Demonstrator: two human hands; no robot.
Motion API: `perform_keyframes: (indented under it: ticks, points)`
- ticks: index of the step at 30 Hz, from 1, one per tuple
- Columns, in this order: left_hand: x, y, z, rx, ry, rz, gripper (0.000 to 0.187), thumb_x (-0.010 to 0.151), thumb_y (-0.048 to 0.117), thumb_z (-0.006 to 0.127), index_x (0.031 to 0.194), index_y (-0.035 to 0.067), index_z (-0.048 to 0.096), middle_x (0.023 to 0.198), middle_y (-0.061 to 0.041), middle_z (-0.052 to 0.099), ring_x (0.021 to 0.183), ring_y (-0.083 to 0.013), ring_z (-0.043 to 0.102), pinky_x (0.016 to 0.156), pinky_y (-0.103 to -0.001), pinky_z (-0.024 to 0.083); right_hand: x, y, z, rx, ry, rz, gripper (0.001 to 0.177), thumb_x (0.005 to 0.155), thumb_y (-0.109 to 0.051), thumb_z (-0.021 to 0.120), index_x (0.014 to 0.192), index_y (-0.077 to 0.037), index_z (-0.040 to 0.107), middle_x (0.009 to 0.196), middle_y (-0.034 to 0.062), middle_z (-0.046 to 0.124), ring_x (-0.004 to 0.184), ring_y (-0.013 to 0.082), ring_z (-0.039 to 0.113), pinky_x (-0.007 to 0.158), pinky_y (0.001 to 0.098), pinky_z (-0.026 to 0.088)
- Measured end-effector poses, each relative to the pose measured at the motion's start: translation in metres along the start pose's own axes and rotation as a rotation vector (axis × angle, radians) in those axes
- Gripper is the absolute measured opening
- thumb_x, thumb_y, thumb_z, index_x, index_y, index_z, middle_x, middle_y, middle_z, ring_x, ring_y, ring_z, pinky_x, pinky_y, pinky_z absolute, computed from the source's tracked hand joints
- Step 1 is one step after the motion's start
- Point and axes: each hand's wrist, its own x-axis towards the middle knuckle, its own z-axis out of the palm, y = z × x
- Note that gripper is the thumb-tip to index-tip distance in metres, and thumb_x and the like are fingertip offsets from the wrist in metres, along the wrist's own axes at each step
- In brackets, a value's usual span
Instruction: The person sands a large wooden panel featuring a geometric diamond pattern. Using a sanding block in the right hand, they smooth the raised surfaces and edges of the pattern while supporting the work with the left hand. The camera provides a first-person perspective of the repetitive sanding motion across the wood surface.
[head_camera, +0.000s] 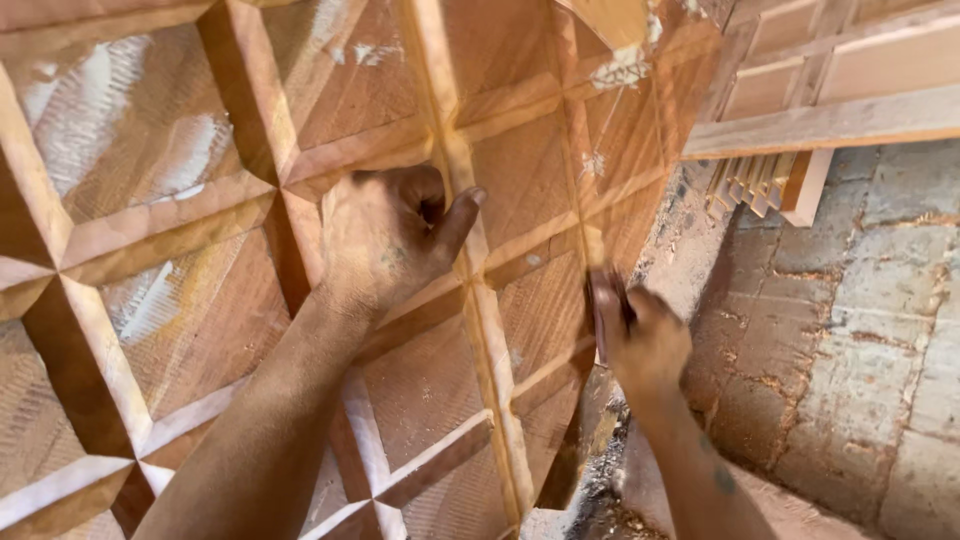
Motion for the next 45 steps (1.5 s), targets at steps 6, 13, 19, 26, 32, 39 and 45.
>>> perform_keyframes:
  ticks: [6,13,19,26,32,39,45]
  points:
    - [-0.001,0.005,-0.002,0.038,-0.043,-0.04,0.046,0.097,0.032,0.075,0.058,0.014,0.059,0.046,0.002,0.054,0.034,-0.008,0.043,0.031,-0.031,0.037,0.083,-0.008,0.029,0.12,0.153,-0.084,0.049,0.112,-0.041,0.063,0.079,-0.008,0.074,0.054,-0.002,0.054,0.036,0.0074,0.04,0.03,0.03,0.025]
    - [-0.004,0.006,-0.005,0.045,-0.064,-0.068,0.043,0.098,0.032,0.074,0.06,0.014,0.062,0.046,0.001,0.054,0.033,-0.0083,0.044,0.031,-0.031,0.04,0.023,-0.012,-0.009,0.12,0.054,-0.145,0.036,0.111,-0.034,0.061,0.103,-0.003,0.078,0.059,0.0005,0.061,0.038,0.0042,0.047,0.032,0.0248,0.032]
    - [0.001,0.007,-0.007,0.021,-0.06,-0.091,0.043,0.099,0.034,0.072,0.062,0.014,0.065,0.046,0.001,0.056,0.033,-0.0073,0.044,0.031,-0.03,0.039,0.088,-0.002,0.027,0.193,0.038,-0.016,0.05,0.113,-0.035,0.064,0.076,-0.003,0.073,0.05,0.0026,0.055,0.035,0.0101,0.044,0.03,0.0283,0.029]
    - [-0.001,0.011,-0.005,0.082,-0.136,-0.165,0.042,0.096,0.038,0.072,0.063,0.014,0.067,0.046,0.0,0.057,0.03,-0.0094,0.043,0.028,-0.032,0.038,0.025,-0.011,-0.006,0.107,0.126,-0.163,0.037,0.108,-0.035,0.066,0.087,-0.006,0.072,0.064,0.0018,0.061,0.046,0.0075,0.051,0.038,0.0287,0.04]
    - [0.0,0.006,-0.006,0.008,-0.011,-0.003,0.046,0.099,0.037,0.073,0.06,0.014,0.064,0.048,0.002,0.057,0.035,-0.0067,0.046,0.036,-0.03,0.042,0.059,-0.01,0.008,0.074,0.027,-0.062,0.031,0.106,-0.03,0.072,0.085,-0.007,0.074,0.059,0.0046,0.061,0.043,0.0136,0.052,0.038,0.0308,0.039]
    - [0.002,0.012,-0.008,0.056,-0.069,-0.079,0.042,0.097,0.038,0.073,0.063,0.015,0.066,0.045,0.003,0.055,0.032,-0.007,0.045,0.031,-0.031,0.041,0.064,-0.022,0.007,0.414,0.204,-0.253,0.023,0.109,-0.023,0.07,0.096,-0.004,0.074,0.071,0.0024,0.066,0.053,0.0088,0.058,0.041,0.0259,0.041]
    - [0.003,0.007,-0.006,0.038,-0.046,-0.059,0.041,0.097,0.038,0.074,0.063,0.016,0.066,0.044,0.004,0.053,0.031,-0.0061,0.042,0.031,-0.03,0.039,0.024,-0.014,-0.004,0.079,0.036,-0.025,0.02,0.1,-0.022,0.074,0.091,-0.005,0.076,0.054,0.0014,0.059,0.035,0.0079,0.048,0.028,0.0283,0.031]
